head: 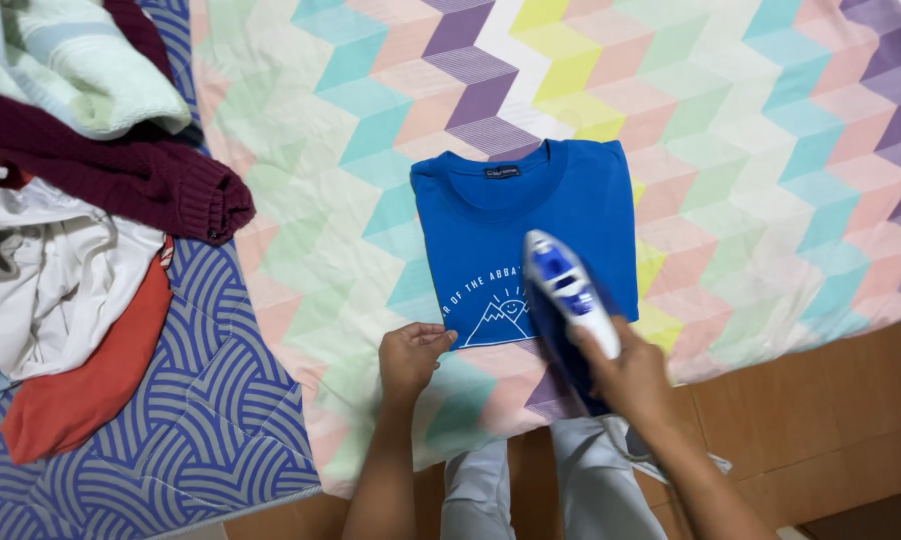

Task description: Ironing a blue t-shirt on a bed and folding it neatly before placing it back in a closet.

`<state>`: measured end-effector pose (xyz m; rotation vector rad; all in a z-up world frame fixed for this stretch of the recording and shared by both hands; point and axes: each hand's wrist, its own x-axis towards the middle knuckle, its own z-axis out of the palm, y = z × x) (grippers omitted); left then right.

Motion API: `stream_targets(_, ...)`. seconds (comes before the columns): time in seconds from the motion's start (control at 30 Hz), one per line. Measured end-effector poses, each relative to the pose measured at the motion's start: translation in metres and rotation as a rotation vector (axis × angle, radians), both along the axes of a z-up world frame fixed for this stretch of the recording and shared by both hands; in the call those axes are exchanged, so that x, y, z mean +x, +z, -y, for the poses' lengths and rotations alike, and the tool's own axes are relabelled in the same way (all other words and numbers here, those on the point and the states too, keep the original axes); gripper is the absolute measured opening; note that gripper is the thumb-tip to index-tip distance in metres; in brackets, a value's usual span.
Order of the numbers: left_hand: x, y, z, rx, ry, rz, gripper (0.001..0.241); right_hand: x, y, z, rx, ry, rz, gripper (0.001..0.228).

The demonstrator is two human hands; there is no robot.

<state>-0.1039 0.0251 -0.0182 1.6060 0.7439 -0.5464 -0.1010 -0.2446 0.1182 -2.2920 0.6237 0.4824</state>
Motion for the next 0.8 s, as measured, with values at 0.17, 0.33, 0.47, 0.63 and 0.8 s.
stream_targets(0.17,-0.003,-0.014,-0.015,-0.113,-0.024,-0.015,0.037,0.022,-0.022,0.114,-0.031,-0.198,0.185,0.038)
stream_targets(0.33,0.004,0.004,-0.049,-0.675,0.059,-0.035,0.082,0.061,-0.013,0.18,-0.159,-0.29,0.261,0.04)
stream_targets(0.47,0.014,0.028,-0.036,-1.147,0.306,0.019,0.116,0.058,0.011,0.145,-0.683,0.1,0.677,0.022)
stream_targets(0.63,0.03,0.012,-0.014,-1.059,0.393,0.036,0.105,0.04,-0.048,0.086,-0.384,0.315,0.927,0.027)
stream_targets(0.8,0.046,-0.009,-0.001,-0.694,0.216,0.01,0.051,0.062,-0.114,0.073,-0.117,-0.265,0.214,0.067)
